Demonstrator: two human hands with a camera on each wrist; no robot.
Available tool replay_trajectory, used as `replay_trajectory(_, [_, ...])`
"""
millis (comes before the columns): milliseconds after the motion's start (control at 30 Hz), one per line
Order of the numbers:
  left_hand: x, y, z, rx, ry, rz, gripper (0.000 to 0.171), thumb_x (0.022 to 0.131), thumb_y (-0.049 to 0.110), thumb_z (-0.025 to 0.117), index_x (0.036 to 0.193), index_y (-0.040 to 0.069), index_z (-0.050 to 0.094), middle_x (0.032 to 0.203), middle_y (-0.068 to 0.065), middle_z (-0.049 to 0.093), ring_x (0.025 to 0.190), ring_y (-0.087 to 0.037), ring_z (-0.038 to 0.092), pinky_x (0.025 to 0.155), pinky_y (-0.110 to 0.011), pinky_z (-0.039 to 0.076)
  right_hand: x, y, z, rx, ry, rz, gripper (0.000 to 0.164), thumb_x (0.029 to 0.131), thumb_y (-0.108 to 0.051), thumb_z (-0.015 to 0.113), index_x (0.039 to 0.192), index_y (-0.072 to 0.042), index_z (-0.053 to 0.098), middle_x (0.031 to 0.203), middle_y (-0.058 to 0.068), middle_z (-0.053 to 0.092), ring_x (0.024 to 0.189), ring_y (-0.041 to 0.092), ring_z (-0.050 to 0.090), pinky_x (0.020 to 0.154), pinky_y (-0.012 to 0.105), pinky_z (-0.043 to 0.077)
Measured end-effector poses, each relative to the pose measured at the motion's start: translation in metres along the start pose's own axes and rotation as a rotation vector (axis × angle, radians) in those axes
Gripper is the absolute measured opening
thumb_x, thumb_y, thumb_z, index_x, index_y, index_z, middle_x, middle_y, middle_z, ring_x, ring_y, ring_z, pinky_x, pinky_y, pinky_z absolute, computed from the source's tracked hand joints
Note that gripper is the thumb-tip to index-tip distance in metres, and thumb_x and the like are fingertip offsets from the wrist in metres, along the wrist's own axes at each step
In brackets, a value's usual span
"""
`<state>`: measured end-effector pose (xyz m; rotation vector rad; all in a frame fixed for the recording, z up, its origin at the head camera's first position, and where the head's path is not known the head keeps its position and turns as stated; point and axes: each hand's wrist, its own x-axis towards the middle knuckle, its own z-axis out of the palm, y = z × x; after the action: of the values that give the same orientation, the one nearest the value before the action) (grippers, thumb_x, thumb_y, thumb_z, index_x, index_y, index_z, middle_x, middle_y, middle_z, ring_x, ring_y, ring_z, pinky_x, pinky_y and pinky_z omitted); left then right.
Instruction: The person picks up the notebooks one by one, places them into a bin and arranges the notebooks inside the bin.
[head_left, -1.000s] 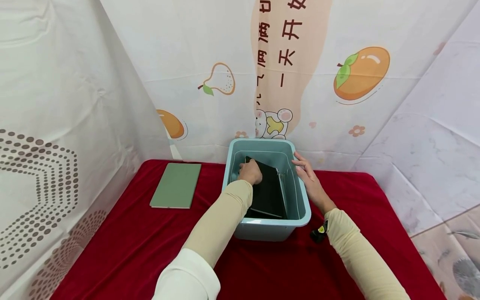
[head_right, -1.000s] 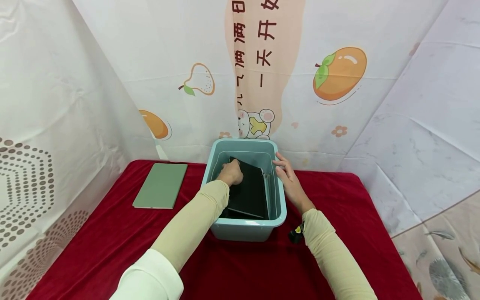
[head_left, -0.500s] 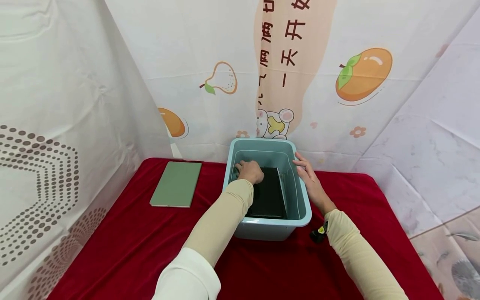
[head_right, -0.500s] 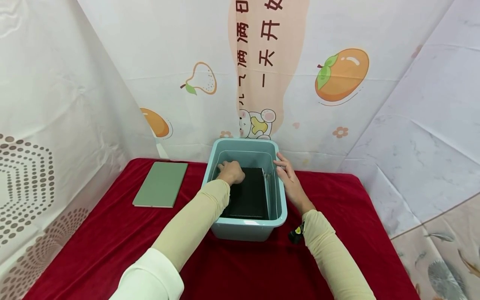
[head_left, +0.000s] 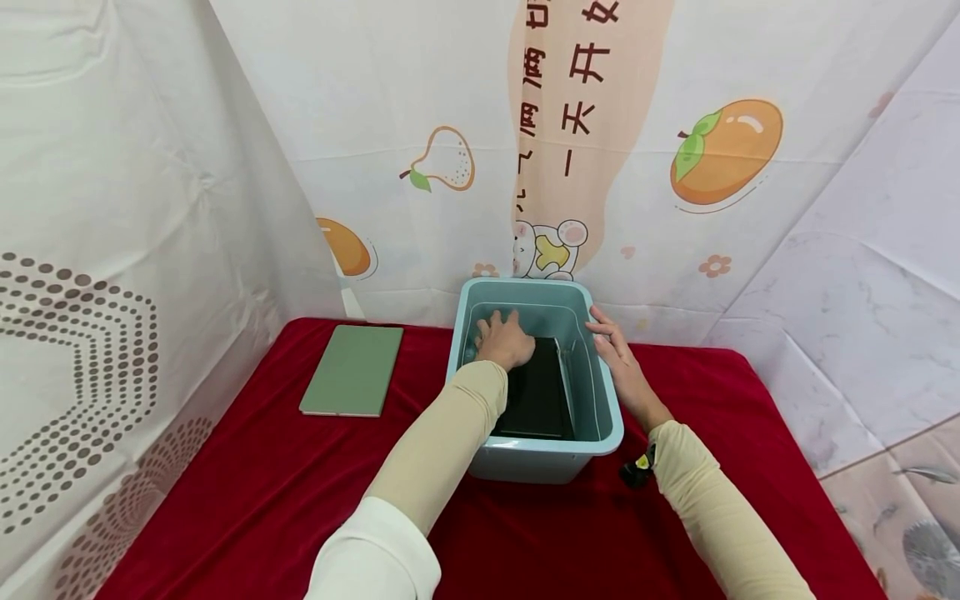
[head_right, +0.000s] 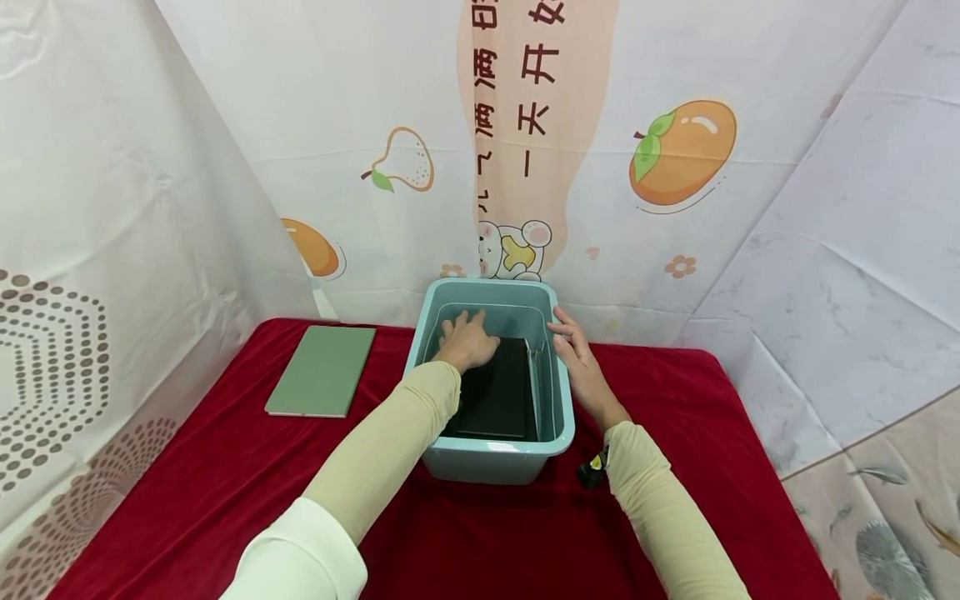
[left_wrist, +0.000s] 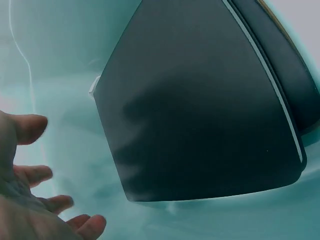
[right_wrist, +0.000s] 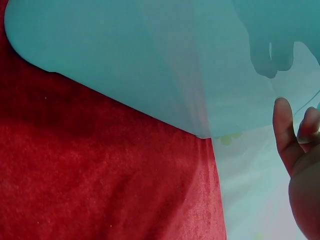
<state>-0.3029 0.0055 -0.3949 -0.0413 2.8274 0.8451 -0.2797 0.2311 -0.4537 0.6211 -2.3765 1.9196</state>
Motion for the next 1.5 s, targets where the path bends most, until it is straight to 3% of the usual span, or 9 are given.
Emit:
replay_trajectory(267, [0.007,0.001,0.003,0.030,0.084,0.094,0.065,0.108,0.043,0.043,0.165,0.028,0.017,0.173,-0.007,0.010,0.156,-0.041,0.013,0.123,-0.058,0.024,-0.001,-0.001,0.001,0.004,0.005,0.003,0.054,0.111,-0.037,0.035,0.153,-0.003,0.031,0.172,-0.011,0.012,0.161,0.028,0.006,0.121,0.069,0.021])
replay_trajectory(467, [0.007,0.003,0.003,0.058,0.119,0.113,0.066,0.108,0.044,0.042,0.166,0.030,0.013,0.174,-0.005,0.005,0.159,-0.039,0.007,0.125,-0.059,0.018,-0.001,-0.001,0.000,0.004,0.003,0.007,0.054,0.112,-0.037,0.034,0.153,-0.003,0.030,0.172,-0.011,0.011,0.161,0.028,0.006,0.121,0.069,0.021])
replay_trajectory(767, [0.004,0.016,-0.003,0.119,0.195,0.180,0.068,0.107,0.051,0.042,0.165,0.031,0.014,0.174,-0.004,0.005,0.160,-0.039,0.002,0.127,-0.061,0.012,0.001,0.000,-0.002,-0.005,0.001,-0.001,0.053,0.111,-0.036,0.036,0.153,-0.003,0.031,0.172,-0.010,0.012,0.161,0.029,0.007,0.121,0.070,0.021])
replay_trajectory(967, [0.002,0.021,-0.010,0.105,0.241,0.238,0.067,0.106,0.053,0.041,0.165,0.030,0.019,0.174,-0.004,0.006,0.160,-0.040,0.003,0.127,-0.062,0.011,0.000,-0.001,-0.002,-0.006,-0.010,0.000,0.052,0.112,-0.033,0.034,0.152,0.000,0.031,0.173,-0.005,0.010,0.161,0.029,0.005,0.122,0.067,0.018])
replay_trajectory(1500, [-0.008,0.036,-0.040,0.231,0.204,0.325,0.068,0.101,0.071,0.031,0.162,0.047,0.011,0.175,0.003,0.001,0.161,-0.037,-0.007,0.126,-0.065,0.001,0.001,-0.002,-0.003,-0.034,-0.020,0.010,0.050,0.112,-0.035,0.034,0.152,-0.006,0.033,0.173,-0.006,0.010,0.161,0.028,0.005,0.123,0.067,0.015])
